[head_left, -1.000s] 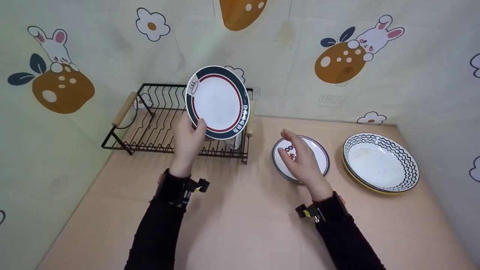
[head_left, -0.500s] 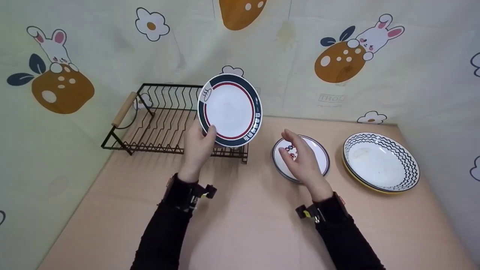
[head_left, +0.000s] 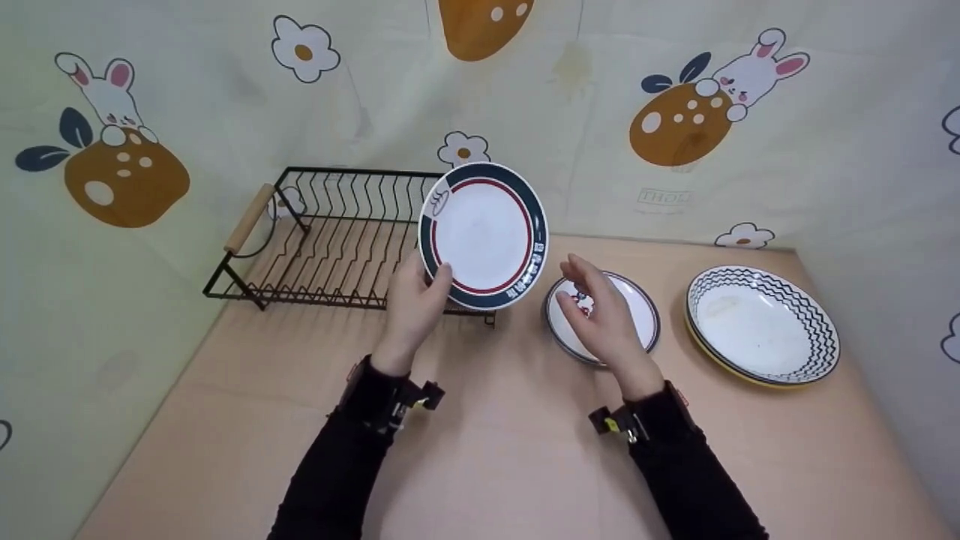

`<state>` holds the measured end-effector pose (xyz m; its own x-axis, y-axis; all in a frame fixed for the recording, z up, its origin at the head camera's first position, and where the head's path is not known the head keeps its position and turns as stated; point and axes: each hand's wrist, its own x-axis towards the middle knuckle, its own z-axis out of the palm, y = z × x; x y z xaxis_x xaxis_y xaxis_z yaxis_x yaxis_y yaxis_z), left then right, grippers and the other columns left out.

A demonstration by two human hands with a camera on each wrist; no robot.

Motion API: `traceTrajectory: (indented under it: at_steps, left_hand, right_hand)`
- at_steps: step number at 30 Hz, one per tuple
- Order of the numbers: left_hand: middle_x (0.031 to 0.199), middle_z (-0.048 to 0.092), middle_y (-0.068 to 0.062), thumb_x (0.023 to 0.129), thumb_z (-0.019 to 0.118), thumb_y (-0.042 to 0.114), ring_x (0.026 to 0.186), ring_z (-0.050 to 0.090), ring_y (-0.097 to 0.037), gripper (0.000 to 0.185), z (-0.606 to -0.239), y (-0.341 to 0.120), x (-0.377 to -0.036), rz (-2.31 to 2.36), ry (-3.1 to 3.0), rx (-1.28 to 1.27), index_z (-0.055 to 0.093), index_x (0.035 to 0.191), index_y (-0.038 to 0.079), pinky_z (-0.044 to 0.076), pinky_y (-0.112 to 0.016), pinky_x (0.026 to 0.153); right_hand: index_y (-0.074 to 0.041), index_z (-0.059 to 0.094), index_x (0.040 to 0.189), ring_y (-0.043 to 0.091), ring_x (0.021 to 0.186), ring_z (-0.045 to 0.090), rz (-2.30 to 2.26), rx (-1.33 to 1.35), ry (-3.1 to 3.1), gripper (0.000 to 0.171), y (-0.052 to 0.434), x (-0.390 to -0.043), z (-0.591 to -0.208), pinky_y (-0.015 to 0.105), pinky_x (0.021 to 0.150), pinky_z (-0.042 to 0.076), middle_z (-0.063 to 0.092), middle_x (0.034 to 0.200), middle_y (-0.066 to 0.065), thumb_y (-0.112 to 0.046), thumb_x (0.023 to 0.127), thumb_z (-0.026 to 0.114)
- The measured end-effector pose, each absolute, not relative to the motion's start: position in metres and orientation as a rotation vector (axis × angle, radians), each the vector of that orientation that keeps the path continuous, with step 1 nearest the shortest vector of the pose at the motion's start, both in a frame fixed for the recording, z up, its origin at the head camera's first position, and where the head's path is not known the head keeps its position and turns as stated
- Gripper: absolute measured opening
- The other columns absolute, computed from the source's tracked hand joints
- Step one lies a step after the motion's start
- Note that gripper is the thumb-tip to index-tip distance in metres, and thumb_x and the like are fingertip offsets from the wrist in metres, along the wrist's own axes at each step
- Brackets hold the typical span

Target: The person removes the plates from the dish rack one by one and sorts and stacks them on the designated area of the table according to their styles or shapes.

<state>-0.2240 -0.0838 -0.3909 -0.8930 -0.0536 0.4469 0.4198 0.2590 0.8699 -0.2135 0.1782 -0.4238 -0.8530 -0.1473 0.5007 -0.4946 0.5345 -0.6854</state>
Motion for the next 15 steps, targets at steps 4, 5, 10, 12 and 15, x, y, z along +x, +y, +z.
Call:
traceTrajectory:
  at_steps: [4, 5, 10, 12, 15]
  left_hand:
    - [0.108, 0.069, -0.018, 0.092, 0.055, 0.001, 0.088, 0.063, -0.018, 0.032, -0.395, -0.079, -0.222, -1.709, -2.148, -0.38, 0.061, 0.122, -0.009, 0.054, -0.026, 0.074]
    - [0.109, 0.069, -0.018, 0.092, 0.055, 0.001, 0.088, 0.063, -0.019, 0.032, -0.396, -0.078, -0.222, -1.712, -2.148, -0.384, 0.061, 0.123, -0.008, 0.054, -0.026, 0.074]
    - [0.111, 0.068, -0.019, 0.092, 0.055, 0.0, 0.092, 0.064, -0.021, 0.032, -0.4, -0.073, -0.22, -1.745, -2.139, -0.408, 0.061, 0.122, -0.009, 0.055, -0.029, 0.08]
    - [0.109, 0.068, -0.02, 0.091, 0.055, -0.001, 0.091, 0.065, -0.022, 0.031, -0.401, -0.07, -0.22, -1.758, -2.137, -0.419, 0.061, 0.121, -0.01, 0.056, -0.029, 0.079]
    - [0.108, 0.068, -0.02, 0.091, 0.055, -0.001, 0.089, 0.066, -0.022, 0.032, -0.402, -0.068, -0.218, -1.785, -2.144, -0.43, 0.06, 0.121, -0.01, 0.057, -0.029, 0.078]
  right_hand:
    - [0.007, 0.043, 0.142, 0.032, 0.12, 0.058, 1.281, 0.534, -2.375, 0.054, 0.178, -0.217, -0.424, 0.041, 0.102, 0.047, 0.06, 0.131, 0.02, -0.008, 0.095, 0.064]
    - [0.007, 0.043, 0.142, 0.032, 0.12, 0.058, 1.292, 0.534, -2.371, 0.054, 0.178, -0.218, -0.424, 0.04, 0.102, 0.048, 0.06, 0.131, 0.02, -0.008, 0.095, 0.063]
    - [0.01, 0.038, 0.144, 0.03, 0.118, 0.059, 1.355, 0.51, -2.365, 0.057, 0.178, -0.22, -0.425, 0.039, 0.101, 0.049, 0.06, 0.129, 0.021, -0.008, 0.096, 0.062]
    - [0.01, 0.035, 0.145, 0.031, 0.116, 0.061, 1.385, 0.488, -2.365, 0.058, 0.178, -0.221, -0.426, 0.039, 0.099, 0.05, 0.061, 0.128, 0.021, -0.007, 0.096, 0.061]
    - [0.009, 0.033, 0.146, 0.032, 0.112, 0.062, 1.416, 0.452, -2.368, 0.059, 0.179, -0.222, -0.427, 0.04, 0.097, 0.051, 0.062, 0.124, 0.022, -0.005, 0.096, 0.06]
